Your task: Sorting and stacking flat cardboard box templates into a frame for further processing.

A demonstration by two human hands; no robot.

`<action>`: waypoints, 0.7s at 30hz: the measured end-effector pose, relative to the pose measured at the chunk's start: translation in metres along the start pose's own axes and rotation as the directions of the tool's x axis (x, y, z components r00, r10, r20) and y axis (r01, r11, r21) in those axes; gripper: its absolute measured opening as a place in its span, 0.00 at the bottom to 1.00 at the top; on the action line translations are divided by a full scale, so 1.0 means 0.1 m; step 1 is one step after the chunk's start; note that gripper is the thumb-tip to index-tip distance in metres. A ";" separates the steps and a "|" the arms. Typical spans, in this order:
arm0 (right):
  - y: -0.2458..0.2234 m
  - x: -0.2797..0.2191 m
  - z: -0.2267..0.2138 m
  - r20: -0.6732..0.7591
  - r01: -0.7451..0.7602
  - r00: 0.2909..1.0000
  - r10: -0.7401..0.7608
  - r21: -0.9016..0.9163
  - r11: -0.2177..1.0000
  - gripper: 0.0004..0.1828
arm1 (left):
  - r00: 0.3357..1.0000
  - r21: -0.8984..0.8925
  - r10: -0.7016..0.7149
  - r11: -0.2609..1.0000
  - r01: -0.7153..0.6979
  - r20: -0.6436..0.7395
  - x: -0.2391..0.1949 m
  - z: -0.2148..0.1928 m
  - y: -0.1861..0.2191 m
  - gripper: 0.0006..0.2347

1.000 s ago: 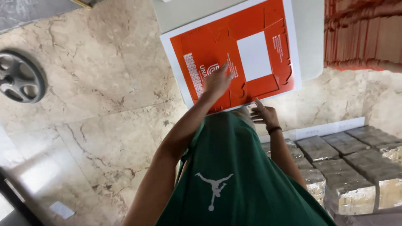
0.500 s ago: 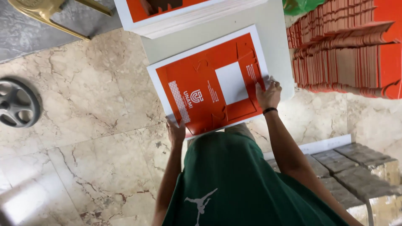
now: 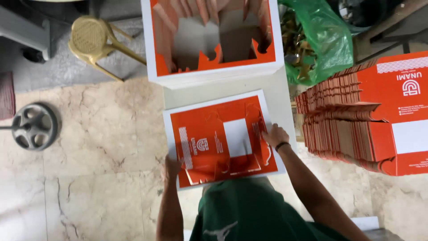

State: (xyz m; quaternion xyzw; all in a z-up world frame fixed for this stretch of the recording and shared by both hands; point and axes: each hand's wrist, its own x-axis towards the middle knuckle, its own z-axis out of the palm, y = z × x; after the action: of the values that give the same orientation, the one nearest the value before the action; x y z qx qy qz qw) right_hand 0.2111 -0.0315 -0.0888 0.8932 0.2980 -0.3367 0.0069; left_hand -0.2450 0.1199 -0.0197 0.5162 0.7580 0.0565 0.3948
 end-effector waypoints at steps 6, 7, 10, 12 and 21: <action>-0.09 -0.15 -0.34 -0.124 0.187 0.978 -0.167 0.174 0.967 0.40 | 0.999 0.236 0.014 0.972 -0.005 -0.038 -0.02 -0.18 0.19 0.35; -0.04 0.00 -0.24 -0.106 0.181 0.981 -0.164 0.187 0.965 0.38 | 0.998 0.250 0.003 0.968 0.012 -0.059 0.04 -0.16 0.16 0.35; -0.12 -0.48 -0.40 -0.096 0.201 0.979 -0.182 0.258 0.945 0.35 | 0.997 0.257 -0.004 0.966 0.023 -0.071 -0.22 -0.15 0.09 0.34; -0.25 -0.55 -0.57 -0.141 0.246 0.967 -0.211 0.323 0.914 0.33 | 0.996 0.235 0.032 0.972 -0.013 -0.079 -0.29 -0.21 0.31 0.32; -0.01 -0.42 -0.77 -0.377 0.269 0.909 -0.177 0.207 0.941 0.28 | 0.978 0.094 0.005 0.995 0.015 -0.210 -0.41 -0.41 0.42 0.31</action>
State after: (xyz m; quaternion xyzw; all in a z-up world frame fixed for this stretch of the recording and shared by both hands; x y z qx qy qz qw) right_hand 0.2315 -0.0360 -0.0031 0.8920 0.3497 -0.2051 -0.1998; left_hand -0.2343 0.1188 0.0505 0.5236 0.7986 0.0738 0.2875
